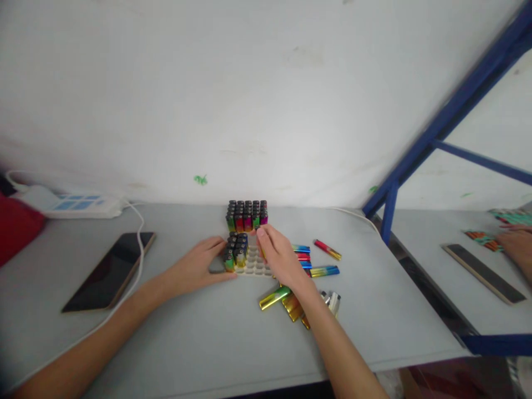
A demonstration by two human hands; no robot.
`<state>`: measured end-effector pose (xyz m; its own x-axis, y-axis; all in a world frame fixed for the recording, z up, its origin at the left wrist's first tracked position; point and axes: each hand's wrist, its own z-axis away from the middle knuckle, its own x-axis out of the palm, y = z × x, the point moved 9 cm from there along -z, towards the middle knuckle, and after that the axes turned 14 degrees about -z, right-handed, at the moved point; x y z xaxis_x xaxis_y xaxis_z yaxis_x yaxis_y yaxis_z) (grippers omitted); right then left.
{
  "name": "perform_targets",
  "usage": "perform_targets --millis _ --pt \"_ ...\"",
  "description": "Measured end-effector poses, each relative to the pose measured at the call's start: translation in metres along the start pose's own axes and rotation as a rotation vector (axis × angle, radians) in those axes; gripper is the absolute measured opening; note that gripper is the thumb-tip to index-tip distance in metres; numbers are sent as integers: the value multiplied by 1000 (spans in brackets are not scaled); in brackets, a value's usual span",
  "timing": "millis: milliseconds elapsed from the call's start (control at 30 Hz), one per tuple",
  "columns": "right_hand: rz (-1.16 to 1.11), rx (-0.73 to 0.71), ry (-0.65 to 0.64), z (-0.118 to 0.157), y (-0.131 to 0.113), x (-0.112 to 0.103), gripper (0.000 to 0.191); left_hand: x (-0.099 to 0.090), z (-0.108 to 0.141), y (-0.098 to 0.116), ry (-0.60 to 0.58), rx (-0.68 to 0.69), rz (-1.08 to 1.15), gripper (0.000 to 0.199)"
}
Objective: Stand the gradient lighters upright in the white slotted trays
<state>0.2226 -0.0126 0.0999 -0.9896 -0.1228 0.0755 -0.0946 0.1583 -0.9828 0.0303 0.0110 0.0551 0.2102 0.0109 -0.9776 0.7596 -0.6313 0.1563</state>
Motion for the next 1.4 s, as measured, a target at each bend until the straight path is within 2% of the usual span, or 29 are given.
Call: perform_targets --millis 133,367,467,567,667,767,867,967,1033,1067,1133,1200,1233,1300,1400 --pt "286 -241 -89 12 -31 10 34 -1 1 3 3 18 15 57" --pt "299 -108 -141 17 -13 16 36 -4 1 5 7 22 48 52" --pt "319 -79 -218 18 -5 20 36 -4 2 5 33 26 57 55" --pt "380 -93 -277 19 -2 23 39 -4 2 4 42 23 55 57" --pt "454 -166 -318 20 -3 31 41 -3 3 4 28 19 61 57" --pt "579 -205 -279 18 -1 37 42 -2 2 3 8 15 60 54" --pt "674 -176 -211 17 0 32 50 -2 2 2 17 8 51 52" --pt "621 -122 -220 16 -3 13 56 -2 1 0 22 2 45 56" --pt "598 -127 -155 12 -10 -16 53 -2 1 0 17 2 41 60" --pt "621 -146 -95 11 -14 -35 49 -1 1 -1 14 0 37 62" --pt "720 -155 -26 8 -14 -69 30 0 1 -2 6 -5 23 65" --pt "804 -96 -19 7 -4 -97 16 2 1 -3 -2 -11 10 67" --pt "830 -55 -32 7 3 -107 16 2 2 -3 -4 -14 8 68" --pt "862 22 -81 8 17 -117 16 2 2 -3 1 -16 18 67" --pt "880 62 -123 10 27 -117 9 1 1 -2 6 -12 30 65"
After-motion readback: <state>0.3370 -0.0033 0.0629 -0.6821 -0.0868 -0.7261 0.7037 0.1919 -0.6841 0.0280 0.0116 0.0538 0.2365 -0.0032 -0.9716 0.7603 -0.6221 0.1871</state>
